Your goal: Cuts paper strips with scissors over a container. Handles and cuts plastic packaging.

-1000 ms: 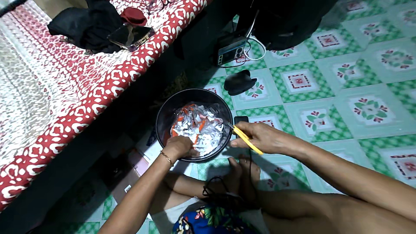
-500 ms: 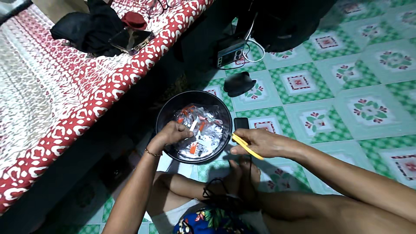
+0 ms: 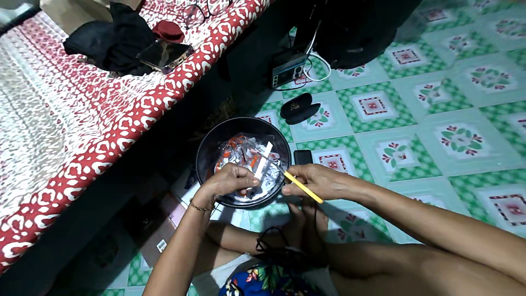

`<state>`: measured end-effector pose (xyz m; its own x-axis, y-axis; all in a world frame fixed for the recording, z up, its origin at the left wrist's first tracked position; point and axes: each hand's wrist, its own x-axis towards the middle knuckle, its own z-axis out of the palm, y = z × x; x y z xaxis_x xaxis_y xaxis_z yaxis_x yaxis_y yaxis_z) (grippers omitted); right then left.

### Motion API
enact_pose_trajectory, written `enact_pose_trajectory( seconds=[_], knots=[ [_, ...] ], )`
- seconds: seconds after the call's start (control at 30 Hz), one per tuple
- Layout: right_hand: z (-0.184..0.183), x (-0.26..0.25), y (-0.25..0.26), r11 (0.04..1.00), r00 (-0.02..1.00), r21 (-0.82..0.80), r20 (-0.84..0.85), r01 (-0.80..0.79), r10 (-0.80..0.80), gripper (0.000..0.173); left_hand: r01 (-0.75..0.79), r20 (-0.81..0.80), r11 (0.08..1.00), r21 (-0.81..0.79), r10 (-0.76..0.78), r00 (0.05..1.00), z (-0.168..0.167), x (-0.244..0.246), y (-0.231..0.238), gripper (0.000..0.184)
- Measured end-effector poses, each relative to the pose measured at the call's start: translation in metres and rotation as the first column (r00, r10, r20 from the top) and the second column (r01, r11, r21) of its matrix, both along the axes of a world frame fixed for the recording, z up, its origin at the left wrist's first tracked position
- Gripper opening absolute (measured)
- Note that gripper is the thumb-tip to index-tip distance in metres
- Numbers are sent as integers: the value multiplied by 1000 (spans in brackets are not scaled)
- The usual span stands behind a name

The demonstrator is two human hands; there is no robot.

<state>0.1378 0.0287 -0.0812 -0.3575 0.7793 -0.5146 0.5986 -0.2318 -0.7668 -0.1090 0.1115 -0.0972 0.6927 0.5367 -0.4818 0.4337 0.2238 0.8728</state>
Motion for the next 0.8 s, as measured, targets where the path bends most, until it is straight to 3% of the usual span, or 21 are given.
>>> enact_pose_trajectory(
  seconds=[0.47, 0.67, 0.8],
  knots=[
    [3, 1, -1, 978, 961, -84, -187, 190, -203, 22, -6, 24, 1000, -25, 6, 1000, -1, -8, -5, 26],
    [9, 3, -2, 983, 998, -185, -68, 2, -15, 38, -108, 28, 994, 6, 108, 994, 5, -12, -3, 28],
    [10, -3, -1, 977, 991, -214, -133, 1, -30, 31, -101, 42, 995, 21, 100, 994, 4, -10, -4, 26]
  ],
)
